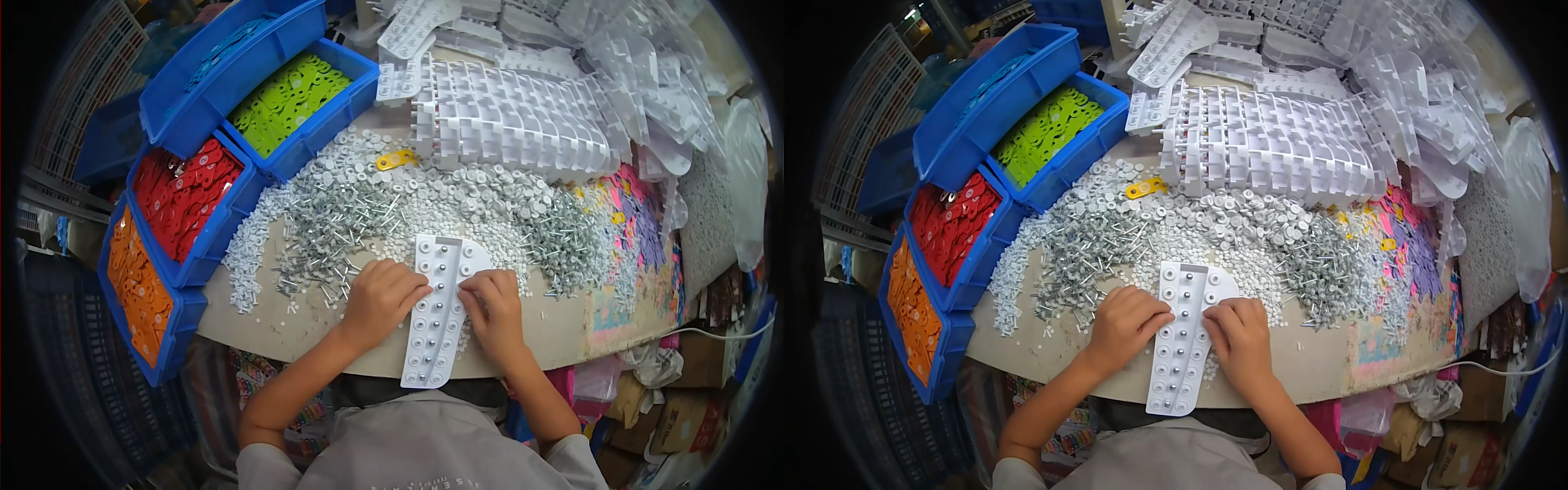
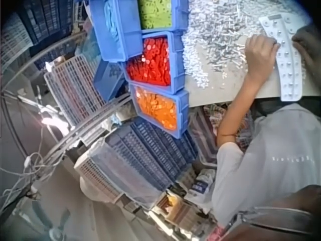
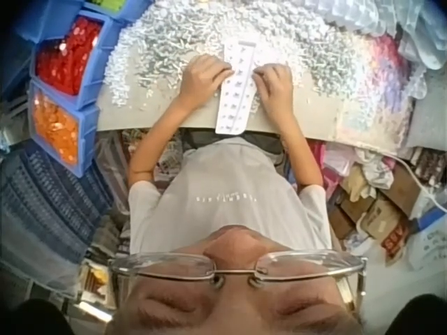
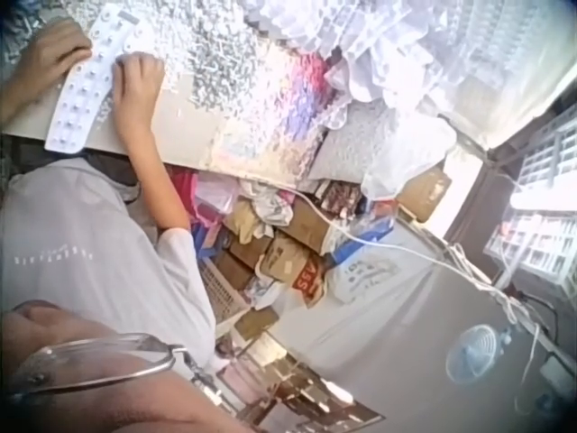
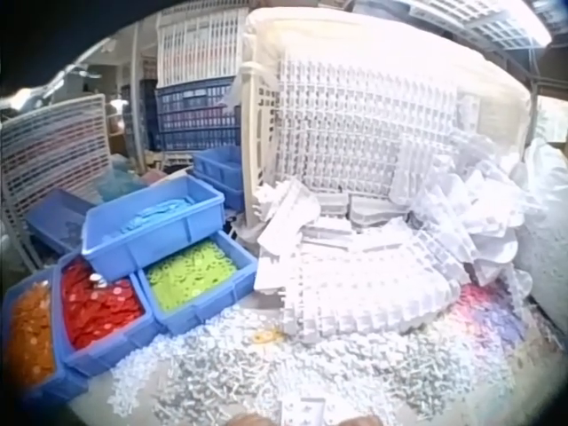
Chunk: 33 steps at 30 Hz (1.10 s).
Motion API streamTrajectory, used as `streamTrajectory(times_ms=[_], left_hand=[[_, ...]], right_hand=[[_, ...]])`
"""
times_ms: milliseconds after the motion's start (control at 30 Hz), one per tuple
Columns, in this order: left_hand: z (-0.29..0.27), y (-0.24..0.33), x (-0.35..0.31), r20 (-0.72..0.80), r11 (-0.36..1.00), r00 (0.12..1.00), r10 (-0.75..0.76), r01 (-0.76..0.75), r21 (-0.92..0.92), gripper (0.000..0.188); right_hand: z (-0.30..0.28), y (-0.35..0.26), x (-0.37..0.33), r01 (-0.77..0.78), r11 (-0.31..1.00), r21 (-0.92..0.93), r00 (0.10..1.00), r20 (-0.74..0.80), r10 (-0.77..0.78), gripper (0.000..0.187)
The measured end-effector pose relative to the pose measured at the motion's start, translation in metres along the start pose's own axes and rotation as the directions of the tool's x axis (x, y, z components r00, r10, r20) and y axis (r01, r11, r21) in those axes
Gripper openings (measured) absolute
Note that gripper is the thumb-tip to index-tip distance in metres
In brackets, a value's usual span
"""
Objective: Assembling small plastic components into a white template on a workbench.
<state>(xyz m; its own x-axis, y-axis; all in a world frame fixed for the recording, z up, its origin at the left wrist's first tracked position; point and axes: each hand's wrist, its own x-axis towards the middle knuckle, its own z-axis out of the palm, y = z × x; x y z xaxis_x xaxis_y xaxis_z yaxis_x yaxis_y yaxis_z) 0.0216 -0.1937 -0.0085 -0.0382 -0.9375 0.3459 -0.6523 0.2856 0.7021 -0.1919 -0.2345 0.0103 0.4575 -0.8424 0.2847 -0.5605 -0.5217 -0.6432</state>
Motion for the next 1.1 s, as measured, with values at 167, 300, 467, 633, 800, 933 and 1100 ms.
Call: streamTrajectory(times_ms=[167,300,467,633,800,933,1100], left_hand=[[-0.013,-0.006,0.012,0.009,0.994,0.994,0.104,-0.105,0.036,0.014],[-0.027,-0.03,0.066,-0.22,0.956,0.972,0.084,-0.016,0.293,0.009],[-0.028,-0.061,0.095,-0.198,0.916,0.976,0.088,-0.002,0.401,0.007],[-0.021,-0.066,0.095,-0.191,0.917,0.978,0.081,0.003,0.399,0.006],[-0.036,-0.034,0.083,-0.113,0.953,0.956,-0.272,0.284,0.109,0.011],[-0.037,-0.01,0.053,-0.061,0.897,0.934,-0.351,0.317,-0.31,0.012],[-0.034,0.011,0.016,0.183,0.727,0.902,-0.391,0.424,-0.54,0.015]], right_hand=[[0.001,0.0,0.001,0.008,1.0,-0.009,0.999,-0.047,-0.009,0.014],[-0.006,0.0,0.003,-0.03,0.998,0.052,1.0,-0.001,0.03,0.014],[-0.018,0.012,0.014,-0.122,0.987,0.109,0.982,-0.133,0.136,0.013],[-0.03,0.037,0.031,-0.1,0.981,-0.169,0.991,-0.105,0.083,0.008],[-0.025,0.041,0.058,-0.049,0.97,-0.239,0.993,-0.117,0.021,0.009],[-0.013,0.05,0.082,-0.057,0.967,-0.247,0.997,-0.062,0.043,0.009],[-0.011,0.054,0.079,-0.055,0.958,-0.283,0.997,-0.059,0.04,0.01]])
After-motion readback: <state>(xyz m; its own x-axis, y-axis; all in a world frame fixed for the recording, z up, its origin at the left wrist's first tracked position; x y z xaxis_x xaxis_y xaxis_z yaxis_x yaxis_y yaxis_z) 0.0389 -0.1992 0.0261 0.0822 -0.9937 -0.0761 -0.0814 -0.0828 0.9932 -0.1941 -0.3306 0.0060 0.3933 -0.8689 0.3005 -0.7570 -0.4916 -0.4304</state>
